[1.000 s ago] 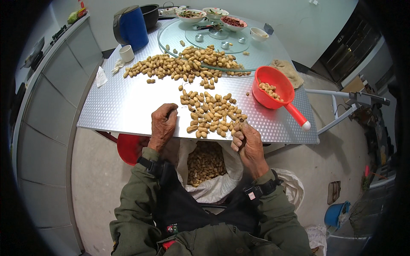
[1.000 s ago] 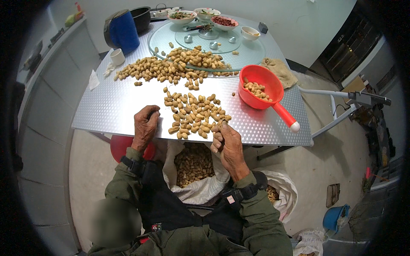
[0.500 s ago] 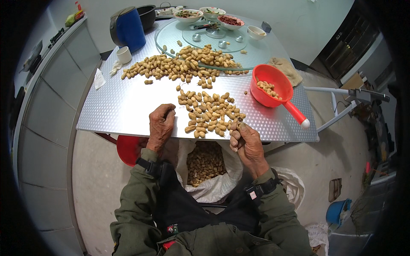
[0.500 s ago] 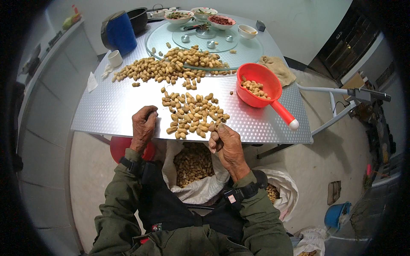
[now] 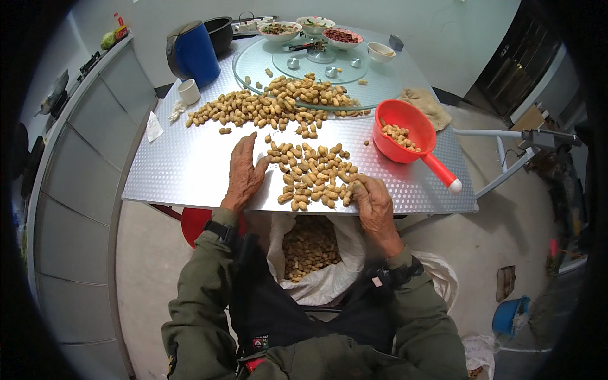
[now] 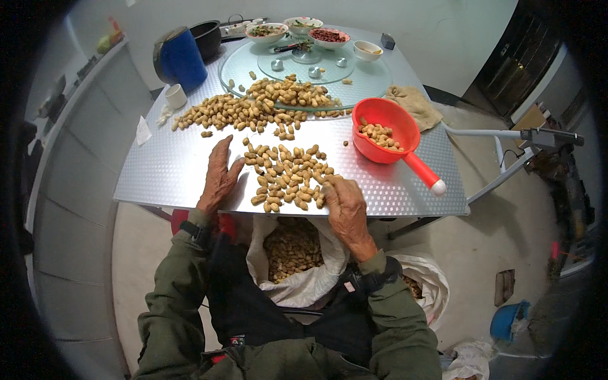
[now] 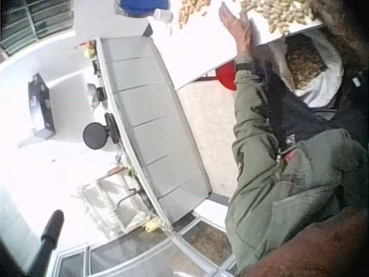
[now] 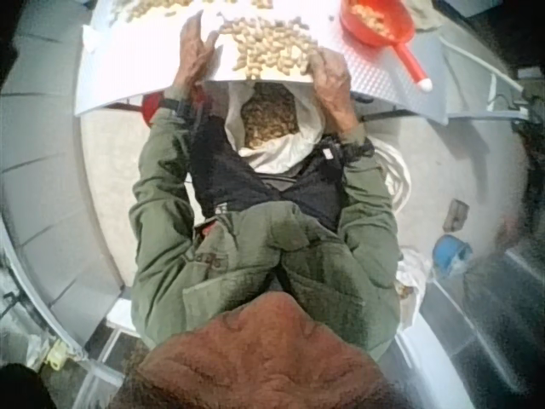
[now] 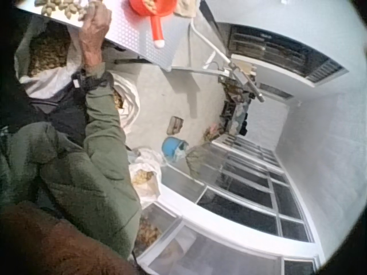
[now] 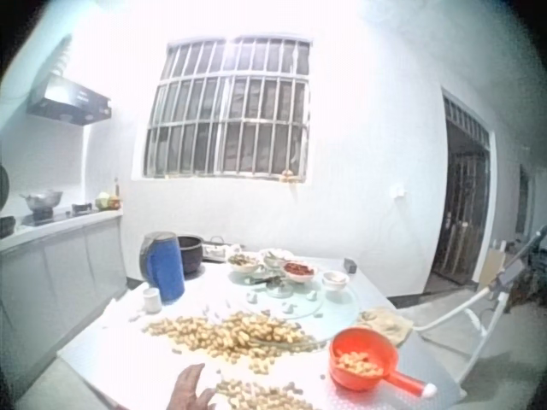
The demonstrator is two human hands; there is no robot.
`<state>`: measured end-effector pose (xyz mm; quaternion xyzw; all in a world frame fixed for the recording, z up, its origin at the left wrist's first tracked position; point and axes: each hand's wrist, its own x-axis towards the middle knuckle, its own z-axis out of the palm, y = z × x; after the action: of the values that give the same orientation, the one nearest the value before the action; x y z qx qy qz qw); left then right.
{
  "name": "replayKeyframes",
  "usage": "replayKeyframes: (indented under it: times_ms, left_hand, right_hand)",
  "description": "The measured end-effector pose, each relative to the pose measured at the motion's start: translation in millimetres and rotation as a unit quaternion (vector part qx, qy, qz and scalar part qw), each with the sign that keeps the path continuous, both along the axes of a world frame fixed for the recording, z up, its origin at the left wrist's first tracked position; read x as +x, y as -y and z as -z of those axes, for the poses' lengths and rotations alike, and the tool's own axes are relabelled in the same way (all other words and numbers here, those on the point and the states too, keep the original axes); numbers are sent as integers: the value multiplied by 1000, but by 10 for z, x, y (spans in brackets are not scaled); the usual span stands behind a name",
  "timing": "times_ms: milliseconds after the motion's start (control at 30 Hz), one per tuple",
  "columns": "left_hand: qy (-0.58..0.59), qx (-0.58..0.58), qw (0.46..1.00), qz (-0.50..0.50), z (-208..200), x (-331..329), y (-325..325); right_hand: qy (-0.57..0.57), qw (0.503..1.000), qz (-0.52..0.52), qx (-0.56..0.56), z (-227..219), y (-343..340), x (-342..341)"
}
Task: The person sits at a metal table and shells peanuts by hand, cracking the shells and dropping the kernels into a white sack between their legs. They repeatedly pick up peanuts from the table, crack them, and transfer the kernels, occasionally using a red scoop to move peanuts.
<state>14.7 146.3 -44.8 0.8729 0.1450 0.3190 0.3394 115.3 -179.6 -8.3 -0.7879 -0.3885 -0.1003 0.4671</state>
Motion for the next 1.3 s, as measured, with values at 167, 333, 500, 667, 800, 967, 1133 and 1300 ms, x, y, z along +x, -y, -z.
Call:
replayKeyframes:
  times_ms: [167,333,500,667,800,967,1133,1300]
  left_hand:
    - [-38,39,998,-4,12,186,37]
    - [-58,61,996,32,-29,280,223]
    - [-55,68,994,72,-56,296,475]
    - [-27,25,993,111,-94,233,718]
    - [4,-15,992,129,-139,197,852]
    - [-13,-63,988,144,-150,103,1003]
    - [-16,-63,986,153,-151,-41,1163]
    - [-11,-81,980,180,-178,-250,1313]
  right_hand:
    - [-2,999,47,-7,113,-97,379]
    - [-68,998,7,2,225,-267,470]
    - [-65,997,-15,-30,182,-364,437]
    - [-60,997,-31,-27,187,-428,302]
    - [-114,992,-53,-21,181,-441,189]
    - [-193,979,-59,-9,150,-442,-17]
    - [-219,971,-90,23,88,-376,-233]
    - [-247,960,-118,56,40,-239,-452]
